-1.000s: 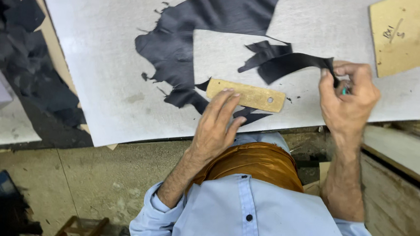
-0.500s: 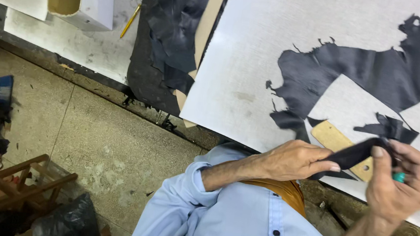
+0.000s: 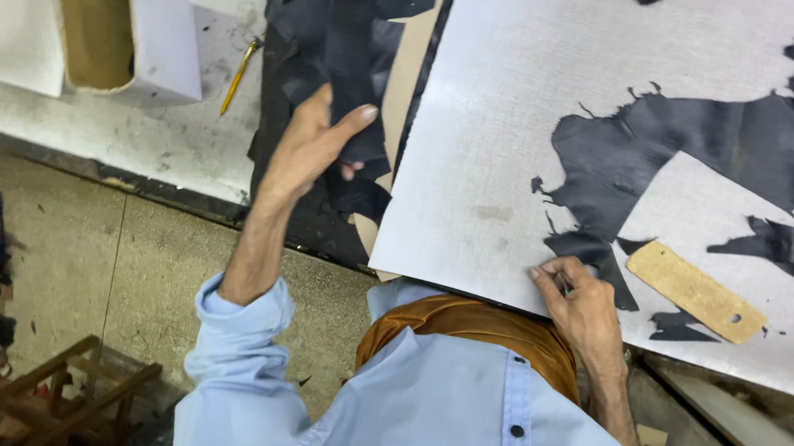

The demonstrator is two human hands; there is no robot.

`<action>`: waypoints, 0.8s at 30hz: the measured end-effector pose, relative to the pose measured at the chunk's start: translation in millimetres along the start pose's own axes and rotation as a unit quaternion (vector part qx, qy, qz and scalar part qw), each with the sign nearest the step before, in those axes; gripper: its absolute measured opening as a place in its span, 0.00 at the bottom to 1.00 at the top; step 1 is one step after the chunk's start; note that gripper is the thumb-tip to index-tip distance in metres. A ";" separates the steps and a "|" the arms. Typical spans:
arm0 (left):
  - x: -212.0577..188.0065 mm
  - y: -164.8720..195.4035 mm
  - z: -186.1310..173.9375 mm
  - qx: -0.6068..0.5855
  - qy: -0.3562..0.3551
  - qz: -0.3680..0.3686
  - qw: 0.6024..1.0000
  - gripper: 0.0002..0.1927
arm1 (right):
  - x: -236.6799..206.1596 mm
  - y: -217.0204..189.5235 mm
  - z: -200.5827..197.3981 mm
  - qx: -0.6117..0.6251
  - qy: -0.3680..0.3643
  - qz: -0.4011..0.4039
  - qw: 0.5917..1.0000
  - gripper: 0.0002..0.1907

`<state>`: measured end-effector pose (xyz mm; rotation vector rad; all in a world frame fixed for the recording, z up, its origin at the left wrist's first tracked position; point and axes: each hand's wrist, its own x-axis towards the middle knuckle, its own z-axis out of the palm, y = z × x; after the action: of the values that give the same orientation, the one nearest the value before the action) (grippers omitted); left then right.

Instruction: The person places cardboard templates onto a large piece of black leather and uses a utility knife to cut around the templates. After cutting, the person removes the templates and scrap pieces, then lays out a long curved leather strip on the table.

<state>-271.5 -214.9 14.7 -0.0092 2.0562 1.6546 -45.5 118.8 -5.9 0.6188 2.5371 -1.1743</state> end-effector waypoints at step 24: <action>-44.3 -29.9 306.0 0.473 -0.030 0.313 0.823 0.23 | -33.5 169.6 -147.5 -0.134 0.138 -0.072 0.979 0.24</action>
<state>-109.9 45.1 -38.4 1.1305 2.7654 0.6779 56.2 321.9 -9.6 0.5718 2.9506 -0.8095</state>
